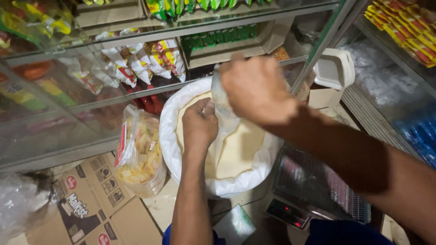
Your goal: The person scoops a light-colored granular material from a large sack into small plastic bags, weighs each bag on a digital scale, and ties the bags closed before placing them in a cardboard box.
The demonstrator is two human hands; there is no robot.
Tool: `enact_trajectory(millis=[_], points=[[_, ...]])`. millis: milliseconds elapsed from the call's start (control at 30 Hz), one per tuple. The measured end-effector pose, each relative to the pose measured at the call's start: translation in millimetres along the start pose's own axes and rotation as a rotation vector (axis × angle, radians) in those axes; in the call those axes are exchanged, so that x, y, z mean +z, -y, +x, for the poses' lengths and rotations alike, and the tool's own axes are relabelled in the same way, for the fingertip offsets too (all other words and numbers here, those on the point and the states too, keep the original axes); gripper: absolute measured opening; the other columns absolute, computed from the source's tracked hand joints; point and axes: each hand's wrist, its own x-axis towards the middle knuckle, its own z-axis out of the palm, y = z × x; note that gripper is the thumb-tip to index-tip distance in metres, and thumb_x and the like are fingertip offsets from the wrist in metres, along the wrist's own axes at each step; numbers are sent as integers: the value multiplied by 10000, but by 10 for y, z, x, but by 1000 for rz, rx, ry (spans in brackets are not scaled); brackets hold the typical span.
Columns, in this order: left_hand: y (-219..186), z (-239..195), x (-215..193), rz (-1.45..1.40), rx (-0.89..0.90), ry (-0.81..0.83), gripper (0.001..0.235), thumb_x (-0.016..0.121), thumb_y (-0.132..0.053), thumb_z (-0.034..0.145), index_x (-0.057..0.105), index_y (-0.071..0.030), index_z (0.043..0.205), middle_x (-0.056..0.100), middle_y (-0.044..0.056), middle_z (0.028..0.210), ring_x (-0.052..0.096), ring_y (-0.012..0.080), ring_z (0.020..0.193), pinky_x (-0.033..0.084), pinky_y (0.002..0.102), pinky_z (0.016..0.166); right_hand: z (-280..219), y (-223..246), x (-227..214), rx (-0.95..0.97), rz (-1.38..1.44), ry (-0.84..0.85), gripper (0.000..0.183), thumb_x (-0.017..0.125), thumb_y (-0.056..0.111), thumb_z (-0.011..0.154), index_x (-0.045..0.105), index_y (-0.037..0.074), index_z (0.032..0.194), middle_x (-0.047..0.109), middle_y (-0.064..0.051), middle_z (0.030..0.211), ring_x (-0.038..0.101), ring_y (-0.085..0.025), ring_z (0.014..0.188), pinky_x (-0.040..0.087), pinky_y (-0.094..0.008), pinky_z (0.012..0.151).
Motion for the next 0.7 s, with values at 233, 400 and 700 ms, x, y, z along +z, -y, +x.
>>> enact_trajectory(millis=[233, 400, 700], points=[[279, 143, -66, 31, 37, -146, 252, 534, -277, 973, 696, -150, 828, 658, 51, 699, 584, 243, 671, 475, 382, 715, -146, -721, 353, 261, 53, -142, 371, 678, 439, 918, 727, 231, 1222, 746, -289, 887, 723, -554, 821, 577, -616, 622], [269, 166, -127, -134, 122, -257, 267, 535, -152, 988, 773, -52, 1060, 720, 218, 765, 727, 316, 815, 573, 456, 789, -101, -600, 855, 304, 295, 56, 293, 695, 310, 899, 785, 178, 1144, 778, -196, 899, 726, -485, 892, 566, -620, 768], [250, 114, -202, -260, 148, -241, 252, 536, -128, 1010, 757, -30, 1082, 725, 126, 718, 679, 184, 734, 585, 375, 747, -67, 80, 2372, 139, 398, 338, 176, 707, 272, 826, 767, 215, 982, 753, -53, 828, 771, -292, 866, 611, -445, 783]])
